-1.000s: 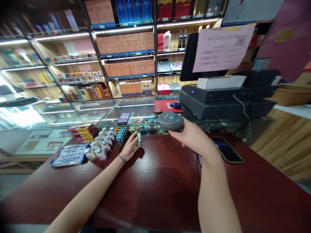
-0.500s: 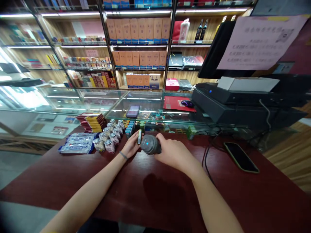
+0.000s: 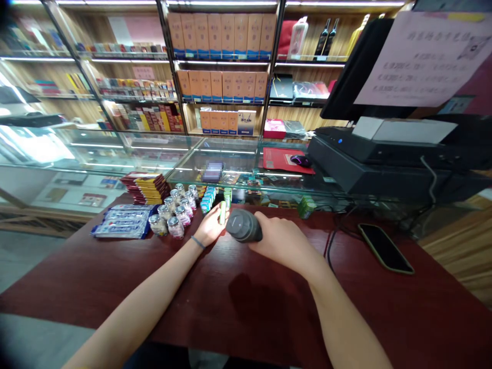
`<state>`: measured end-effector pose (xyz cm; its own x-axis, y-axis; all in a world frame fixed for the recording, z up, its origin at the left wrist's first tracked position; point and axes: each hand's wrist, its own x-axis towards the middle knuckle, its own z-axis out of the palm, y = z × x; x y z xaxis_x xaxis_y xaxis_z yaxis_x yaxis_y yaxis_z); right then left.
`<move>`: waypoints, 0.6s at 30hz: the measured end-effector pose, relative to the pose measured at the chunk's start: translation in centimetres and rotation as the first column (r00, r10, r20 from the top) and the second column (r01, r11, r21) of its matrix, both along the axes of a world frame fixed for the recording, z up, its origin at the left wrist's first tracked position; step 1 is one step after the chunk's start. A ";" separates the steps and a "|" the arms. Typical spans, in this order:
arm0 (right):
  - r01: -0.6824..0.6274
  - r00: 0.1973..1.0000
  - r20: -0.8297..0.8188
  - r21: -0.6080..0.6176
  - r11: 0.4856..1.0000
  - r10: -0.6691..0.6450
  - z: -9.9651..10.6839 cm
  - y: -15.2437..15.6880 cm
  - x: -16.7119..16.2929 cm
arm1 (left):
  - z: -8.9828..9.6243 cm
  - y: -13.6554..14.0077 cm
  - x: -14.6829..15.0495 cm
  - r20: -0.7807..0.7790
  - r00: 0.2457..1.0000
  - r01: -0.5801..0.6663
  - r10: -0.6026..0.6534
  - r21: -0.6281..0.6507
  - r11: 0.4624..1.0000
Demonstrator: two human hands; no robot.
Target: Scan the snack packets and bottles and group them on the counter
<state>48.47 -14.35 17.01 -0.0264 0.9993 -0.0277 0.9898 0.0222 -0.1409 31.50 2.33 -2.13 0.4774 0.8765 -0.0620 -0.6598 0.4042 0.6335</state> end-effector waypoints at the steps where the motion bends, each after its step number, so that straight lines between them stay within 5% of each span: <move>1: 0.004 1.000 -0.010 0.001 1.000 -0.004 0.1 0.0 0.0 | -0.1 0.1 0.1 0.005 1.000 0.004 -0.004 0.001 1.000; 18: 0.065 0.994 -0.086 -0.031 0.997 -0.067 2.0 -0.6 1.0 | 2.0 -1.2 -0.1 -0.076 0.993 -0.091 0.086 -0.069 0.993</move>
